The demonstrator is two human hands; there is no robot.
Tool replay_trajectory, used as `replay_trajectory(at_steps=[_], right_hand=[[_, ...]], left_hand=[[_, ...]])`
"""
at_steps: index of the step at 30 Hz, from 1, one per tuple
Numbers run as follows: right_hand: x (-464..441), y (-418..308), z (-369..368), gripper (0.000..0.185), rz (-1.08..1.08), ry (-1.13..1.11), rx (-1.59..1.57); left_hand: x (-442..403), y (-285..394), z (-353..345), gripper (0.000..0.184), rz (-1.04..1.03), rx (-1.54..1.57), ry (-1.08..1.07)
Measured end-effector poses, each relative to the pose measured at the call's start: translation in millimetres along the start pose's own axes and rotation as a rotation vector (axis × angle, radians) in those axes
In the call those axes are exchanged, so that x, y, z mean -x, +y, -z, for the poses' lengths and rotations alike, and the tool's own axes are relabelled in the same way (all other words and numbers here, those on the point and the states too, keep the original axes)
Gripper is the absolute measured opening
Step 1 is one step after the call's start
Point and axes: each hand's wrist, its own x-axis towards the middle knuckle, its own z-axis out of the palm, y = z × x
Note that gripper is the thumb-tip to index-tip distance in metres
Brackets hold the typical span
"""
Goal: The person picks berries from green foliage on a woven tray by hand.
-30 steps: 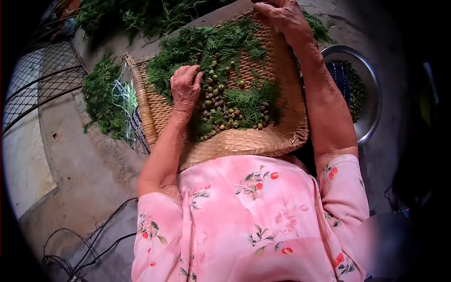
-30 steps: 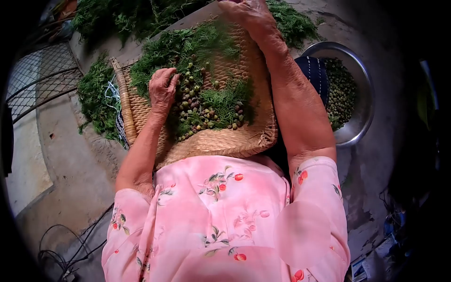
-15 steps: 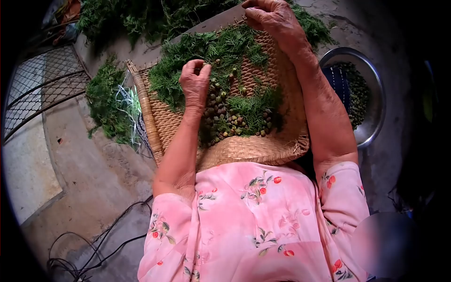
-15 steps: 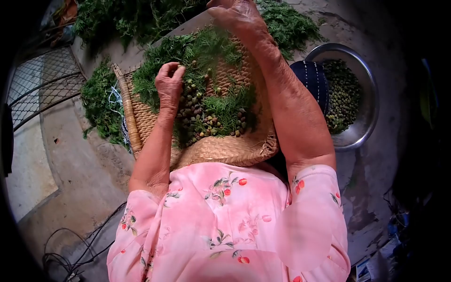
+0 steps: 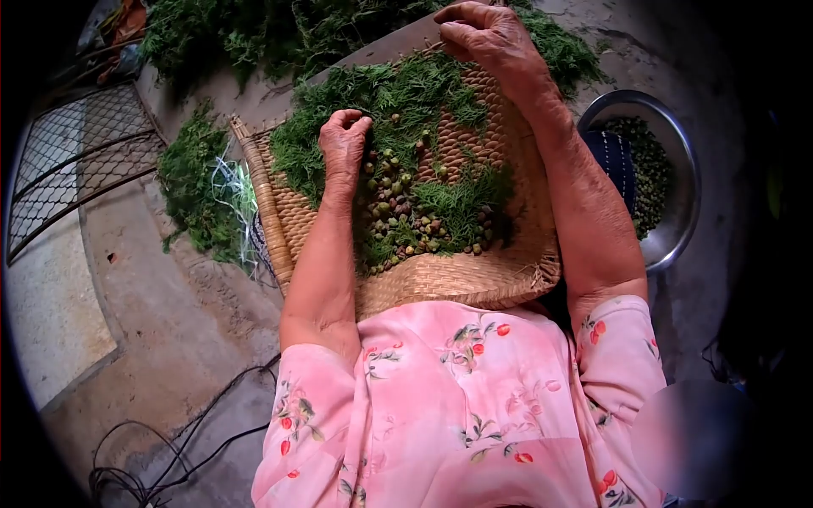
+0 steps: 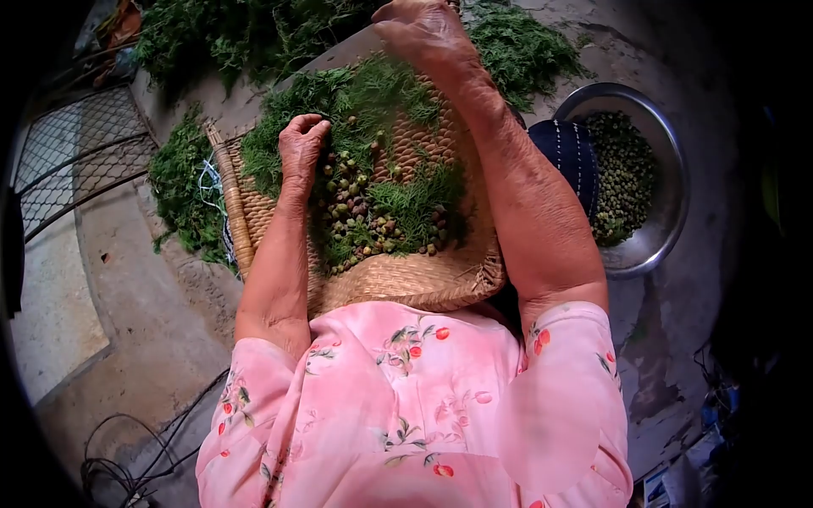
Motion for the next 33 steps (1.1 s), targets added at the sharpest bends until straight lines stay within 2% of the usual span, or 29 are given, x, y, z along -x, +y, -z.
replay_trajectory(at_steps=[1, 6, 10, 12, 14, 16, 17, 20, 24, 26, 27, 28, 30, 33], right_hand=[[0.2, 0.7, -0.3, 0.021, 0.000, 0.000, 0.000], [3.6, -7.0, -0.1, 0.021, -0.026, 0.016, -0.010], [5.0, -13.8, -0.8, 0.022, -0.015, 0.018, 0.056], [7.3, -17.9, 0.3, 0.023, 0.011, -0.008, 0.064], [5.7, -15.7, -0.4, 0.023, 0.005, 0.005, 0.061], [5.3, -15.7, -0.6, 0.023, 0.001, 0.020, 0.057], [5.6, -16.7, -0.2, 0.023, -0.001, 0.023, 0.048], [4.0, -12.8, 0.7, 0.023, 0.012, 0.031, 0.036], [2.4, -10.5, 1.4, 0.022, 0.008, 0.007, 0.019], [1.9, -10.5, 2.1, 0.023, 0.027, 0.009, 0.020], [2.6, -10.3, 2.6, 0.023, 0.044, 0.009, 0.022], [3.8, -11.1, 2.3, 0.023, 0.042, 0.011, 0.023], [6.2, -14.8, 0.5, 0.023, 0.006, 0.024, -0.010], [5.5, -14.3, 0.3, 0.023, 0.013, 0.004, 0.013]], left_hand=[[0.0, -4.1, 1.1, 0.024, 0.000, 0.000, -0.001], [5.6, 7.7, 15.9, 0.010, 0.478, 1.094, 0.034], [14.4, 25.8, 16.8, 0.009, 0.459, 1.194, 0.014], [11.6, 24.3, 13.2, 0.011, 0.357, 0.920, -0.110], [14.8, 28.0, 2.2, 0.015, 0.262, 0.591, -0.148], [16.4, 32.3, -9.2, 0.016, 0.036, 0.200, -0.158], [14.5, 29.6, -14.5, 0.018, -0.047, 0.112, -0.148], [10.6, 25.6, -25.0, 0.021, -0.059, -0.168, -0.111], [11.4, 23.1, -26.2, 0.018, -0.149, -0.175, -0.107], [13.0, 25.6, -19.5, 0.017, -0.010, 0.173, -0.099], [14.0, 29.5, -15.3, 0.014, 0.225, 0.514, -0.137], [16.1, 33.0, -8.1, 0.012, 0.323, 0.813, -0.175], [23.3, 42.5, -1.7, 0.011, 0.432, 1.119, -0.161], [31.9, 53.1, 0.6, 0.011, 0.463, 1.195, -0.169]])
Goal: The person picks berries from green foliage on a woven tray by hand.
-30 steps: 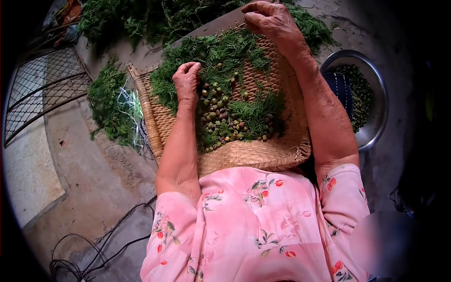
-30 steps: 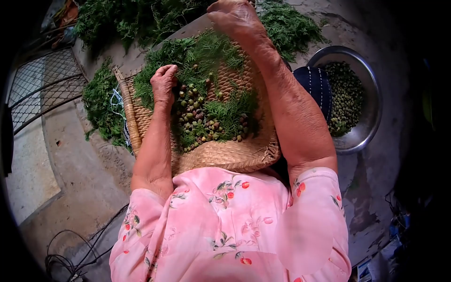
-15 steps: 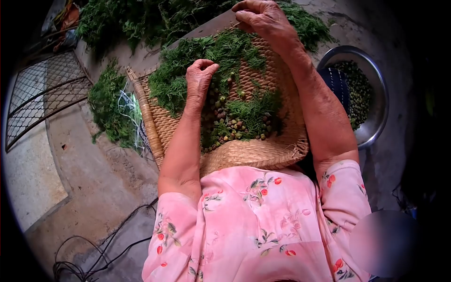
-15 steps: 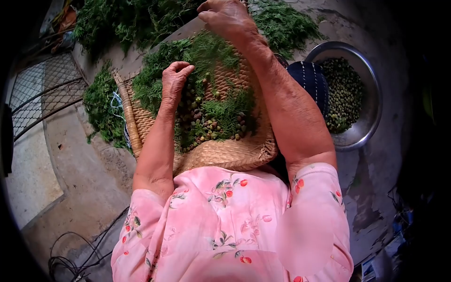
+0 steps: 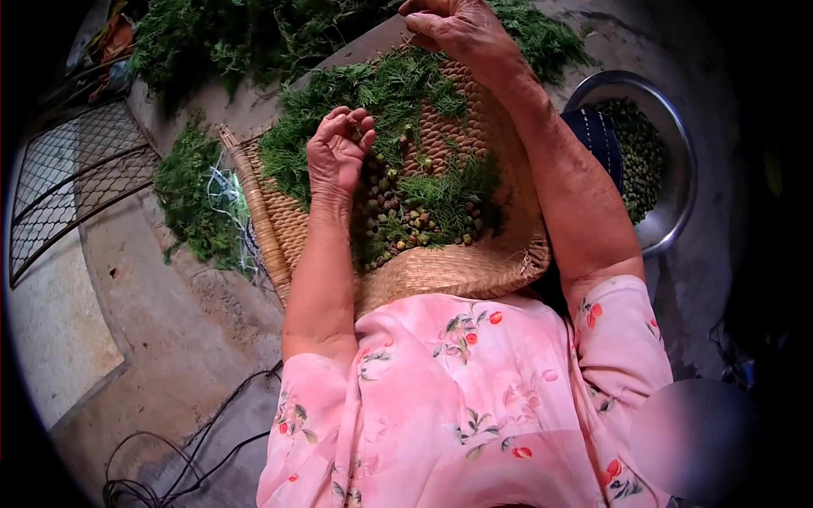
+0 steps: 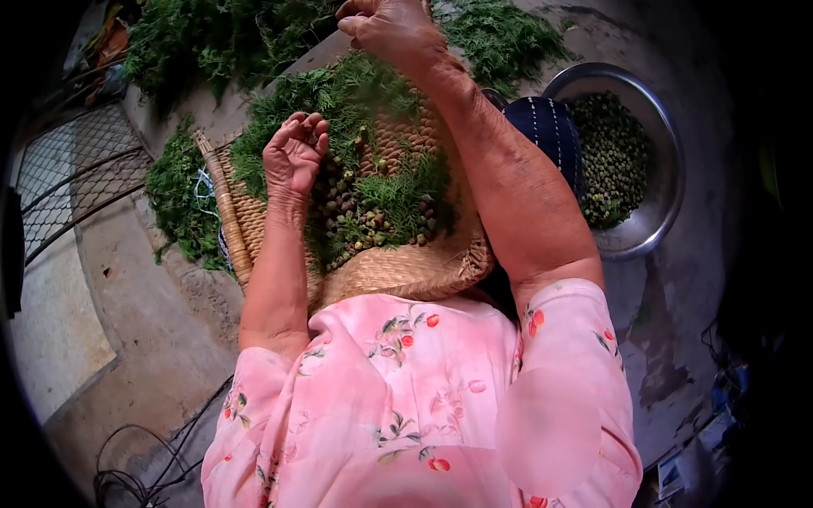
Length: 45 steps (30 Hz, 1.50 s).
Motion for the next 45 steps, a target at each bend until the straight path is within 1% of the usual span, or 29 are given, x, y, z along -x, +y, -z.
replay_trajectory(at_steps=[1, 3, 5, 7, 8, 9, 11, 12, 13, 15, 16, 17, 19, 23, 25, 26, 27, 29, 30, 32, 33, 35, 36, 39, 41, 43, 45], right_hand=[[-0.4, 0.3, 0.2, 0.023, 0.023, -0.014, 0.024], [1.7, -4.7, 0.4, 0.022, 0.016, -0.028, 0.013], [-1.2, 0.5, -1.9, 0.022, 0.002, -0.013, -0.028], [-0.6, -0.3, -1.1, 0.022, -0.006, -0.013, -0.027], [-0.2, -0.7, -0.6, 0.022, -0.014, -0.013, -0.027], [-0.1, -0.5, -0.3, 0.022, -0.015, -0.012, -0.026], [-0.8, -0.4, 0.1, 0.022, -0.012, -0.010, -0.006], [-0.8, -0.9, 0.5, 0.022, -0.011, -0.008, -0.005], [-0.5, -1.5, 0.7, 0.022, 0.003, 0.003, 0.010], [-1.1, -1.5, 1.1, 0.022, 0.017, 0.014, 0.025], [-2.5, -0.4, 1.8, 0.022, 0.013, 0.016, 0.022], [-0.9, 1.2, 1.2, 0.022, 0.007, 0.016, 0.016], [-1.2, 0.2, 0.0, 0.022, 0.015, 0.011, 0.022], [-0.6, -0.8, 1.4, 0.022, 0.029, 0.005, 0.030], [-0.6, -0.5, 0.5, 0.022, 0.019, 0.016, 0.022], [-0.6, -0.3, -0.1, 0.022, 0.010, 0.027, 0.013], [-0.9, -0.2, -0.3, 0.022, 0.010, 0.026, 0.014], [-1.7, 0.1, 0.3, 0.023, 0.009, 0.017, 0.021], [-1.4, 0.2, 0.7, 0.023, 0.007, 0.018, 0.022], [-1.0, -0.5, 0.9, 0.023, 0.009, 0.016, 0.033], [-0.5, -1.5, 1.8, 0.023, 0.009, 0.017, 0.034], [1.3, -3.6, 3.6, 0.024, 0.059, 0.008, 0.065], [0.3, -1.5, 3.1, 0.024, 0.059, 0.008, 0.065], [-3.0, 3.6, 1.7, 0.024, 0.051, 0.029, 0.037], [-2.6, 2.7, 2.1, 0.024, 0.036, 0.028, 0.049], [-2.8, 4.1, 2.0, 0.024, 0.048, 0.025, 0.060], [-3.1, 3.7, 1.5, 0.024, 0.061, 0.023, 0.070]], left_hand=[[-0.7, -3.5, 1.6, 0.011, 0.005, 0.002, 0.000], [-0.4, -10.9, 0.5, 0.013, -0.053, -0.519, 0.009], [4.3, -17.2, -4.7, 0.018, -0.145, -0.904, -0.091], [-9.3, -33.7, 3.1, 0.018, -0.359, -1.116, -0.193], [-7.1, -35.5, -2.5, 0.017, -0.338, -1.225, -0.146], [-7.0, -38.5, -4.0, 0.017, -0.337, -1.224, -0.148], [-8.0, -42.7, -5.5, 0.017, -0.429, -1.459, -0.133], [-9.3, -44.6, -3.5, 0.015, -0.477, -1.461, -0.147], [-9.8, -44.0, -2.5, 0.015, -0.478, -1.461, -0.148], [-3.5, -36.1, -9.8, 0.015, -0.418, -1.107, -0.156], [6.6, -26.5, -15.6, 0.012, -0.154, -0.908, -0.031], [5.6, -9.8, -9.4, 0.010, 0.037, -0.316, -0.141], [12.5, -6.5, -7.3, 0.010, 0.088, -0.059, -0.108], [14.7, -6.7, 9.2, 0.008, 0.117, -0.075, -0.093], [13.7, -11.1, 16.1, 0.009, 0.068, -0.692, -0.117], [20.1, -17.0, 7.1, 0.012, -0.042, -0.939, -0.107], [17.4, -27.4, 7.0, 0.014, -0.230, -1.021, -0.180], [6.3, -37.5, 15.1, 0.014, -0.327, -1.231, -0.156], [4.0, -40.8, 16.1, 0.014, -0.325, -1.230, -0.157], [2.4, -45.9, 15.3, 0.016, -0.442, -1.346, -0.141], [2.6, -46.2, 13.8, 0.016, -0.442, -1.346, -0.142], [4.5, -45.7, 10.8, 0.017, -0.504, -1.474, -0.111], [5.8, -45.5, 11.3, 0.017, -0.504, -1.474, -0.112], [7.2, -41.5, 14.1, 0.012, -0.457, -1.429, -0.134], [5.4, -35.4, 19.0, 0.011, -0.392, -1.114, -0.182], [7.5, -33.7, 19.9, 0.011, -0.399, -1.149, -0.164], [16.7, -33.7, 12.2, 0.014, -0.440, -1.360, -0.131]])
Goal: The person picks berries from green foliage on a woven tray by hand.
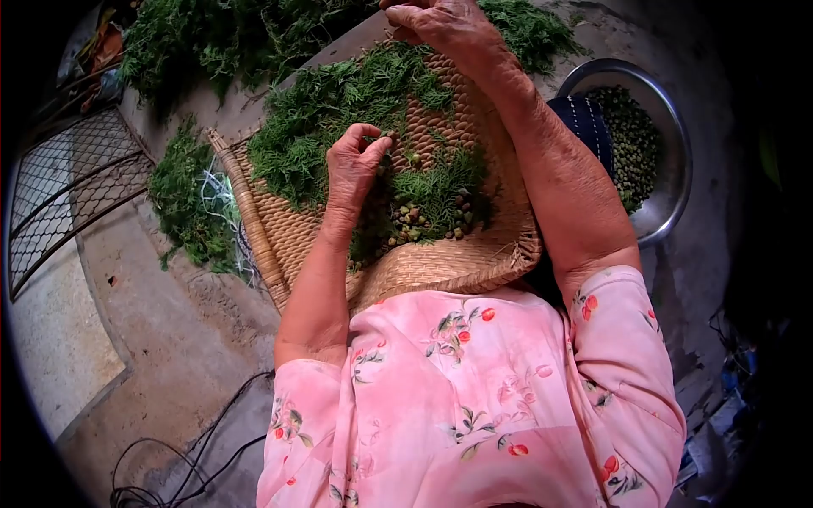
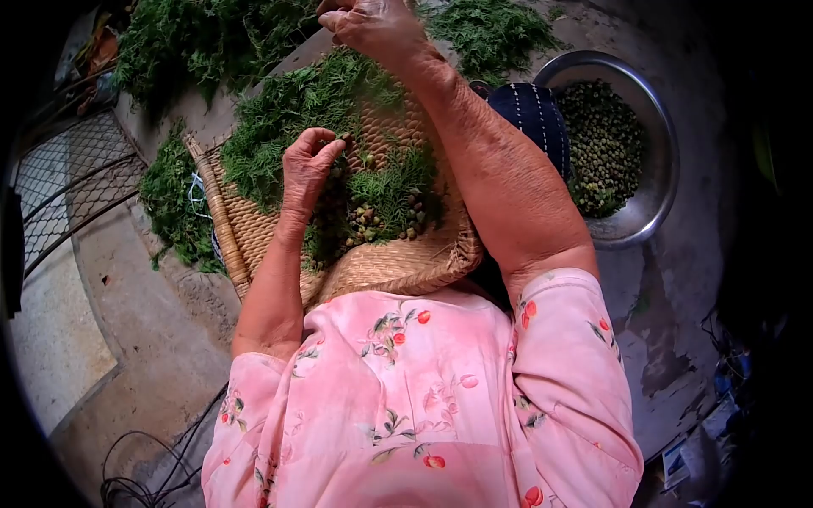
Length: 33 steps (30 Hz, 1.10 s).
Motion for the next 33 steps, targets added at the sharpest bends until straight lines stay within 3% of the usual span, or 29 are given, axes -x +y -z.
replay_trajectory(at_steps=[4, 8, 10, 11, 12, 14, 16, 20, 24, 26, 27, 28, 30, 31, 32, 33], right_hand=[[4.4, -5.7, 0.3, 0.023, 0.006, 0.002, -0.001], [12.0, -17.8, 6.1, 0.022, 0.034, -0.008, -0.005], [10.8, -15.8, 5.8, 0.022, 0.060, -0.011, 0.020], [10.8, -12.9, 5.0, 0.021, 0.082, -0.017, 0.046], [8.6, -3.1, 1.6, 0.021, 0.084, -0.015, 0.046], [1.8, 13.7, -7.3, 0.026, 0.004, -0.231, 0.115], [1.2, 18.0, -11.7, 0.029, 0.112, -0.405, 0.251], [15.1, 7.6, -19.7, 0.037, 0.135, -0.532, 0.368], [17.8, 9.0, -18.7, 0.026, 0.271, -0.382, 0.273], [17.1, 1.9, -16.1, 0.018, 0.104, -0.384, 0.245], [18.6, 2.9, -17.7, 0.015, 0.248, -0.294, 0.354], [18.0, 6.9, -20.2, 0.015, 0.247, -0.295, 0.354], [13.5, 24.3, -26.0, 0.018, 0.238, -0.055, 0.428], [9.3, 38.7, -26.4, 0.027, 0.381, 0.032, 0.540], [10.0, 34.5, -28.1, 0.020, 0.482, 0.154, 0.705], [10.7, 30.2, -26.8, 0.019, 0.557, 0.232, 0.598]], left_hand=[[0.0, 7.4, -11.5, 0.021, -0.025, -0.304, 0.001], [-6.8, -2.2, -15.3, 0.020, -0.095, -0.266, 0.055], [-10.5, -3.4, -13.7, 0.015, -0.027, 0.348, 0.033], [-5.5, 21.6, -3.7, 0.014, 0.235, 0.537, 0.002], [-4.9, 27.7, 3.5, 0.014, 0.322, 0.776, -0.064], [-7.8, 37.5, 10.6, 0.016, 0.377, 1.017, -0.117], [-10.8, 47.0, 13.6, 0.016, 0.372, 1.147, -0.132], [-14.7, 59.5, 10.7, 0.016, 0.365, 1.355, -0.129], [-14.5, 63.1, 8.8, 0.016, 0.322, 1.329, -0.106], [-13.5, 62.6, 10.7, 0.015, 0.320, 1.271, -0.086], [-13.3, 61.5, 12.0, 0.015, 0.321, 1.272, -0.085], [-13.1, 59.7, 14.1, 0.016, 0.330, 1.251, -0.097], [-11.4, 55.5, 18.1, 0.019, 0.323, 1.283, -0.137], [-10.8, 50.7, 19.4, 0.019, 0.339, 1.353, -0.171], [-11.2, 44.4, 20.5, 0.019, 0.354, 1.422, -0.205], [-11.0, 35.8, 22.1, 0.017, 0.358, 1.474, -0.261]])
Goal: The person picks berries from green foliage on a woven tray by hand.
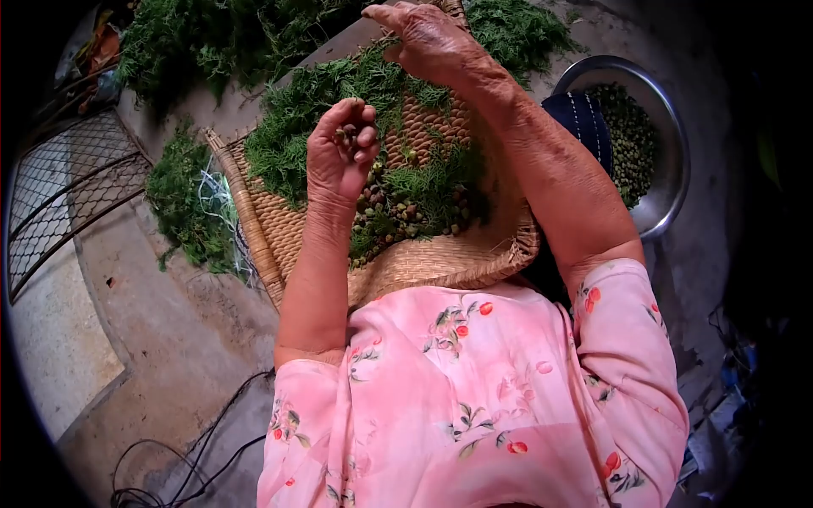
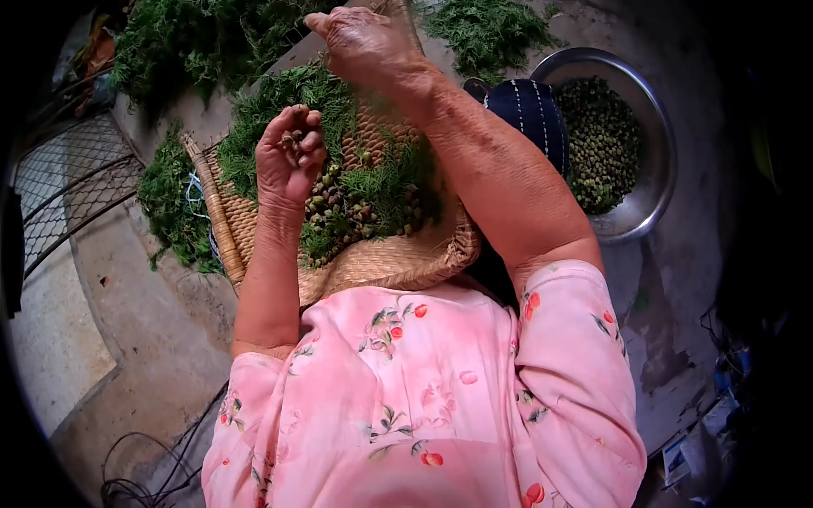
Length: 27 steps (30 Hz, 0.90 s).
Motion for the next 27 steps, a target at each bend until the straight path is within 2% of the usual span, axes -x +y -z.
replay_trajectory(at_steps=[1, 2, 4, 5, 7, 8, 11, 12, 17, 19, 20, 22, 23, 25, 26, 27], right_hand=[[-2.1, -2.8, 4.4, 0.019, 0.031, 0.118, -0.084], [-2.9, -4.6, 7.1, 0.019, 0.027, 0.116, -0.083], [-4.0, -5.8, 10.2, 0.017, -0.042, -0.028, -0.202], [-4.4, -5.2, 10.2, 0.017, -0.044, -0.030, -0.201], [-6.8, -1.7, 7.9, 0.015, -0.098, -0.219, -0.204], [-7.7, -0.7, 5.9, 0.015, -0.099, -0.222, -0.202], [-9.0, 2.6, -0.7, 0.015, -0.107, -0.299, -0.151], [-8.2, 4.4, -3.0, 0.016, -0.091, -0.268, -0.164], [-6.6, 5.2, -1.6, 0.016, -0.099, -0.203, -0.210], [-9.0, -2.6, 8.4, 0.017, -0.268, -0.222, -0.394], [-10.0, -5.2, 12.5, 0.017, -0.265, -0.220, -0.393], [-14.2, -9.0, 19.5, 0.023, -0.499, -0.315, -0.614], [-13.1, -10.3, 20.3, 0.023, -0.488, -0.314, -0.616], [-5.3, -8.0, 16.4, 0.022, -0.643, -0.287, -0.812], [-1.8, -4.1, 11.6, 0.032, -0.652, -0.259, -0.867], [0.2, -2.6, 11.5, 0.032, -0.643, -0.254, -0.863]], left_hand=[[0.8, -3.2, 4.9, 0.017, 0.005, 0.002, 0.003], [2.0, -5.0, 6.7, 0.017, 0.020, -0.029, 0.005], [2.8, -9.8, 13.4, 0.018, 0.057, -0.131, 0.040], [7.0, -14.1, 7.2, 0.016, 0.064, -0.305, 0.205], [8.6, -26.5, 11.5, 0.012, 0.063, -0.741, 0.229], [8.8, -36.1, 7.1, 0.010, 0.006, -0.928, 0.249], [2.5, -54.4, 14.8, 0.017, -0.226, -1.398, 0.079], [3.5, -57.8, 14.8, 0.021, -0.255, -1.645, 0.131], [1.6, -58.9, 16.3, 0.017, -0.409, -1.779, 0.090], [3.0, -48.5, 6.7, 0.013, -0.145, -1.168, 0.164], [6.7, -37.3, 1.1, 0.010, 0.033, -0.737, 0.223], [-1.6, -20.5, 2.4, 0.008, 0.011, -0.273, 0.198], [-5.4, -13.3, 2.2, 0.008, -0.012, -0.045, 0.156], [-13.9, -1.7, -4.3, 0.013, -0.096, 0.119, 0.144], [-17.5, 3.7, -16.6, 0.015, -0.142, 0.155, 0.144], [-21.1, 8.8, -30.3, 0.016, -0.185, 0.191, 0.142]])
